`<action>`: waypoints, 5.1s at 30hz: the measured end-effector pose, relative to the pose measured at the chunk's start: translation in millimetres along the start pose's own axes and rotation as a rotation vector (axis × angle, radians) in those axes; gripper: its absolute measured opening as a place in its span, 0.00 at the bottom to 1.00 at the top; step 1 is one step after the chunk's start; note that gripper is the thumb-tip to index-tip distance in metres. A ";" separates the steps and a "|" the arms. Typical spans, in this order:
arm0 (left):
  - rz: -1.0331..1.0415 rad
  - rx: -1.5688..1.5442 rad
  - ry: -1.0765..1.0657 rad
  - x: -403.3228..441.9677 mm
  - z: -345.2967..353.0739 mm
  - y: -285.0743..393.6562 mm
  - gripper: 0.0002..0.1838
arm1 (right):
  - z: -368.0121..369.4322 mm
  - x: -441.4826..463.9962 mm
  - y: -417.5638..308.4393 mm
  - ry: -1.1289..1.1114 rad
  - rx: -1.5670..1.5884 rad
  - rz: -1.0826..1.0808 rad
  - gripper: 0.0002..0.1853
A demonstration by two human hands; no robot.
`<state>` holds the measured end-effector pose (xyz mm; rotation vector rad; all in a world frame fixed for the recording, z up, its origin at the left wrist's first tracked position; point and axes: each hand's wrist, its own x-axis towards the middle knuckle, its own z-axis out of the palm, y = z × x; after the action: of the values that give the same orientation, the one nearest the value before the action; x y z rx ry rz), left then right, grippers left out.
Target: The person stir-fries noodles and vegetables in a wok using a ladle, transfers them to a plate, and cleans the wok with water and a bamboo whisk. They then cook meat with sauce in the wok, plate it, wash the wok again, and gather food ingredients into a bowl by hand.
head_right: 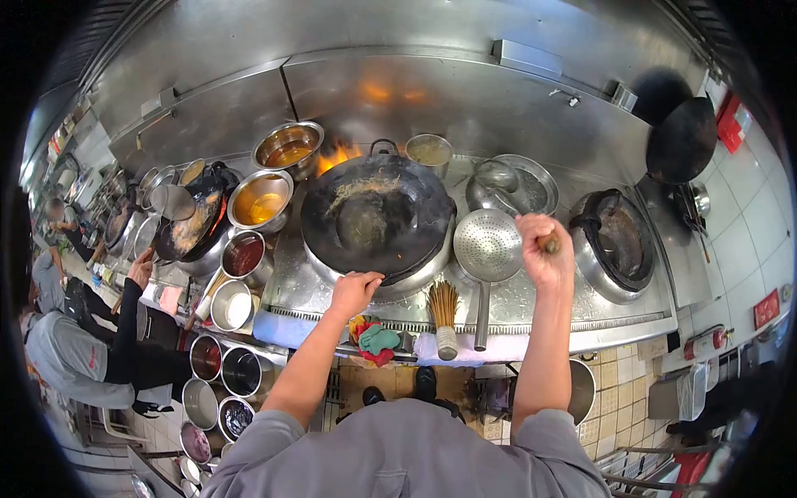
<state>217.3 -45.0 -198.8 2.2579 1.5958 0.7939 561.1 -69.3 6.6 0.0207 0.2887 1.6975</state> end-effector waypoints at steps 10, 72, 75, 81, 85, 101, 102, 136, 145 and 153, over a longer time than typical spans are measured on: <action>0.082 -0.044 0.083 -1.2 -0.6 -1.8 0.09 | -37.6 -80.5 35.4 0.073 -0.041 0.280 0.23; -0.407 -1.676 -0.161 -62.2 -170.0 12.0 0.17 | -54.5 184.4 64.6 -0.288 -3.366 -0.614 0.24; -0.470 -2.207 -0.130 -69.7 -129.5 25.3 0.19 | -34.7 154.8 63.1 -0.188 -3.203 -0.694 0.26; -0.855 -0.745 -0.723 -51.6 -106.1 -40.3 0.25 | 7.3 95.4 61.5 -0.221 -3.020 -0.917 0.26; -0.305 0.261 -0.304 -77.9 -112.7 -37.2 0.28 | 37.3 52.9 64.1 -0.264 -2.938 -1.119 0.26; -0.211 0.347 0.129 41.2 -117.1 18.5 0.15 | -102.4 -8.2 15.4 0.288 -3.020 -0.499 0.30; -0.215 0.338 0.145 50.9 -117.0 17.7 0.15 | -101.1 -10.6 5.1 0.315 -3.041 -0.449 0.30; -0.336 -1.063 -1.049 -59.8 128.0 220.1 0.12 | -131.4 -154.9 -89.1 0.913 -2.138 -0.891 0.26; -0.106 -0.691 -1.547 -60.7 174.5 212.7 0.54 | -118.8 -96.1 -33.2 0.532 -2.414 -0.863 0.24; 0.093 0.032 -0.039 23.3 -4.8 81.7 0.07 | -97.1 27.2 40.6 -0.205 -2.708 -0.265 0.21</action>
<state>284.2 -53.3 -147.0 2.3703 1.5057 0.7474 500.1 -64.9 -83.3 -1.6247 -2.0634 0.5917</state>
